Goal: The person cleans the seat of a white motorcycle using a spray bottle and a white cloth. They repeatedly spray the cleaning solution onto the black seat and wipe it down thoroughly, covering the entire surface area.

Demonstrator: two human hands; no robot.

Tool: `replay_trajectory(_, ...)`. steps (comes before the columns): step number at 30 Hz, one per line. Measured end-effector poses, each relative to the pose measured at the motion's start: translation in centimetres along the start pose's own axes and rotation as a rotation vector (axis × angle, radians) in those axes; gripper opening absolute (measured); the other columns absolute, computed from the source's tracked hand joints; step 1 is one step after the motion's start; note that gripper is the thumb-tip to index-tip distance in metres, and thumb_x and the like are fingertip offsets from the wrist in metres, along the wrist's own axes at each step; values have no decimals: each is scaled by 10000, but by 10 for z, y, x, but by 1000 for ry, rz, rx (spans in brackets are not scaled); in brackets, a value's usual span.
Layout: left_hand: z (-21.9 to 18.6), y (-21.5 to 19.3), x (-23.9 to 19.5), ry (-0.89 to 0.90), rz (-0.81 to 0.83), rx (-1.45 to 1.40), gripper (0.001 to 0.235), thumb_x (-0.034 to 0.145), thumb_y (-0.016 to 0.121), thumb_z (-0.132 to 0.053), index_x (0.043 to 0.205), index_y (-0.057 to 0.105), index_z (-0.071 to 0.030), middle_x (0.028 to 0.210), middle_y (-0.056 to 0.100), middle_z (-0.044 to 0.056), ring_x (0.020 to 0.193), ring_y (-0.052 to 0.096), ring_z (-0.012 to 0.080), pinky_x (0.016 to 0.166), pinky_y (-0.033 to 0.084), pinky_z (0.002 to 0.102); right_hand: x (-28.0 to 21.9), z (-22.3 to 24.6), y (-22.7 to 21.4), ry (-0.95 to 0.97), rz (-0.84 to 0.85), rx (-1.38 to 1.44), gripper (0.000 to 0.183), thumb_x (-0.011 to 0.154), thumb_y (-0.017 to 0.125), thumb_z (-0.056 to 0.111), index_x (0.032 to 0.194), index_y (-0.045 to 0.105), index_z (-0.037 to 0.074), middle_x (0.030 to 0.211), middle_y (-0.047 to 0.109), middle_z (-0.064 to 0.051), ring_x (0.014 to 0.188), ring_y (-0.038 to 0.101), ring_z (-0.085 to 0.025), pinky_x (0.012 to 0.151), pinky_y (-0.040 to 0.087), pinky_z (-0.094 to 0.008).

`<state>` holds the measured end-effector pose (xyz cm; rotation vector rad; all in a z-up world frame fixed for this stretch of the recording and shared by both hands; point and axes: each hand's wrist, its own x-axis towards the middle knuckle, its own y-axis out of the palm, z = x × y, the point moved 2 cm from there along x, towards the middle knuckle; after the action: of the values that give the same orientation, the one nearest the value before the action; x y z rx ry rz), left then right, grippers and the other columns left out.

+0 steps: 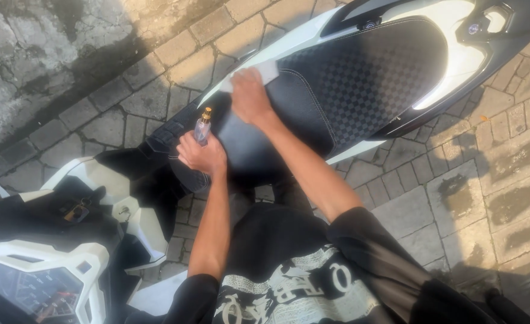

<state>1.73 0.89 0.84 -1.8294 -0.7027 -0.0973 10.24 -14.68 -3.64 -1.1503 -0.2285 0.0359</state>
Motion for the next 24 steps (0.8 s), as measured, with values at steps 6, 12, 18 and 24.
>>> replay_trajectory(6, 10, 4, -4, 41, 43, -4, 225, 770, 815, -155, 880, 620, -131, 824, 586, 6, 803, 619, 262, 771, 485, 400, -13, -1, -76, 642, -14, 996, 310, 1025, 561, 220, 1129, 676, -49, 1098, 707, -227, 1114, 651, -380, 1061, 403, -509)
replay_trajectory(12, -6, -7, 0, 85, 84, 40, 225, 760, 813, -97, 818, 596, -96, 761, 532, 18, 742, 497, 220, 807, 438, 365, -152, -83, -230, 1066, -891, 1102, 634, 975, 398, 502, 1210, 570, -62, 1110, 658, -166, 1030, 676, -213, 962, 588, -395)
replay_trajectory(18, -3, -4, -4, 103, 47, 20, 222, 742, 788, -103, 757, 566, -104, 703, 512, 15, 713, 514, 231, 770, 445, 372, -194, -195, -235, 682, -1013, 354, 274, 1049, 451, 151, 1107, 577, -85, 994, 604, -141, 911, 626, -220, 838, 541, -363)
replay_trajectory(24, -3, 0, -8, 128, 34, 30, 208, 752, 793, -106, 778, 586, -113, 710, 539, 0, 719, 528, 211, 785, 460, 360, -202, -188, -159, 752, -864, 215, 515, 1192, 480, 162, 1627, 205, 178, 1646, 443, -86, 1429, 657, -253, 1196, 541, -338)
